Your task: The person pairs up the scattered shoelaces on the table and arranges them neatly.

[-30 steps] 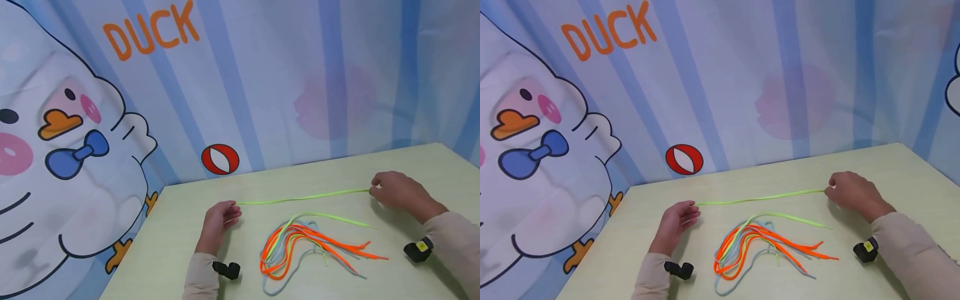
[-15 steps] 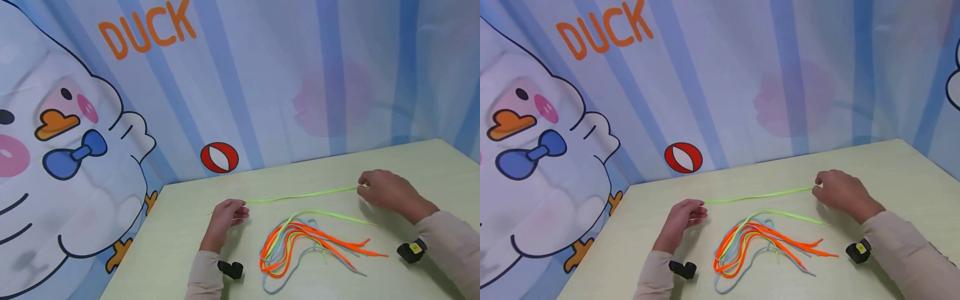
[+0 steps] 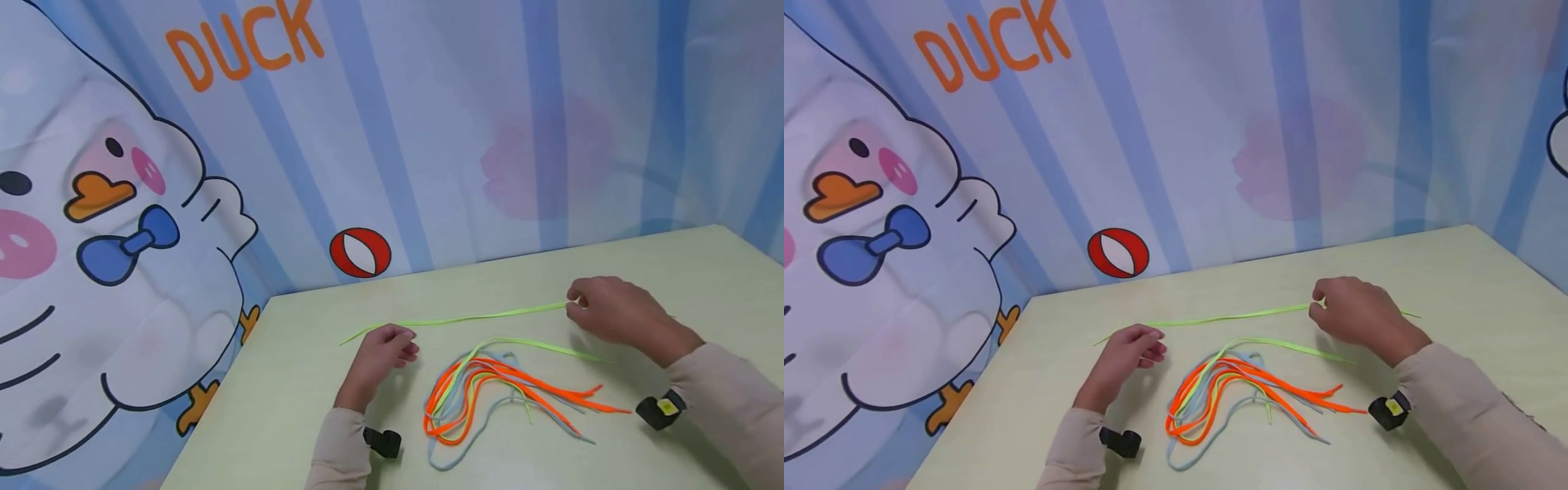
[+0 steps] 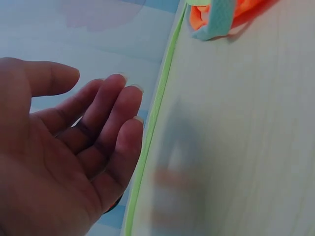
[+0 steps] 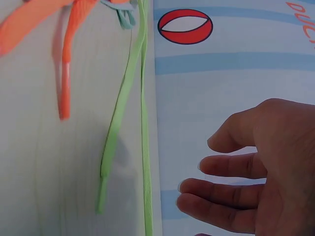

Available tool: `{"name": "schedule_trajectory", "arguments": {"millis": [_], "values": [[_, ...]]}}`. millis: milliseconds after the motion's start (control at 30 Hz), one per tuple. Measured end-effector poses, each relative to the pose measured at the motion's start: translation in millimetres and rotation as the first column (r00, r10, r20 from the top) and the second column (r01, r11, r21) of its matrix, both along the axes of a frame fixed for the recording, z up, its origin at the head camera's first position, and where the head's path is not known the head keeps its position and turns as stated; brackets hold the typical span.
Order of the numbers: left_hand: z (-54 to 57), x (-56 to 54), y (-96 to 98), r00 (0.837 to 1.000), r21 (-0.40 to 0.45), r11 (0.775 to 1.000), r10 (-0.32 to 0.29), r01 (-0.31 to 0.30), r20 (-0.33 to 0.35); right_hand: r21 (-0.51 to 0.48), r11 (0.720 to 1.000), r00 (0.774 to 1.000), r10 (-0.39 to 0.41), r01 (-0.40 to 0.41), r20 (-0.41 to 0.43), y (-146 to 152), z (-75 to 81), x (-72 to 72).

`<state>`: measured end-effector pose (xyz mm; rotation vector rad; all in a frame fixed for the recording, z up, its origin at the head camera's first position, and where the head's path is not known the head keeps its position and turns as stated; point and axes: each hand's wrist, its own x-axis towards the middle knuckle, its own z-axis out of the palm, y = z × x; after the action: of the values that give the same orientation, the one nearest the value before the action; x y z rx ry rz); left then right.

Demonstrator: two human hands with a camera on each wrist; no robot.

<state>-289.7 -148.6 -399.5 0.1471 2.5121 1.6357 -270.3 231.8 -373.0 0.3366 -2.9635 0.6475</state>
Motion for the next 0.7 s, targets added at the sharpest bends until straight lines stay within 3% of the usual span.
{"name": "schedule_trajectory", "arguments": {"millis": [200,400,700], "values": [[4.1,5.3,5.3,0.998,-0.119,0.991,-0.063,0.064,0.011,0.012,1.0,1.0,0.014,-0.014,-0.004,-13.1,-2.0,2.4],[7.1,10.1,12.3,0.992,-0.256,0.958,-0.129,0.129,0.015,0.034,0.999,0.999,0.03,-0.03,-0.011,-21.0,-4.6,5.5],[8.4,16.4,22.8,0.979,-0.341,0.919,-0.201,0.197,0.026,0.041,0.996,0.996,0.084,-0.085,0.022,-33.0,-7.0,9.3]]}}
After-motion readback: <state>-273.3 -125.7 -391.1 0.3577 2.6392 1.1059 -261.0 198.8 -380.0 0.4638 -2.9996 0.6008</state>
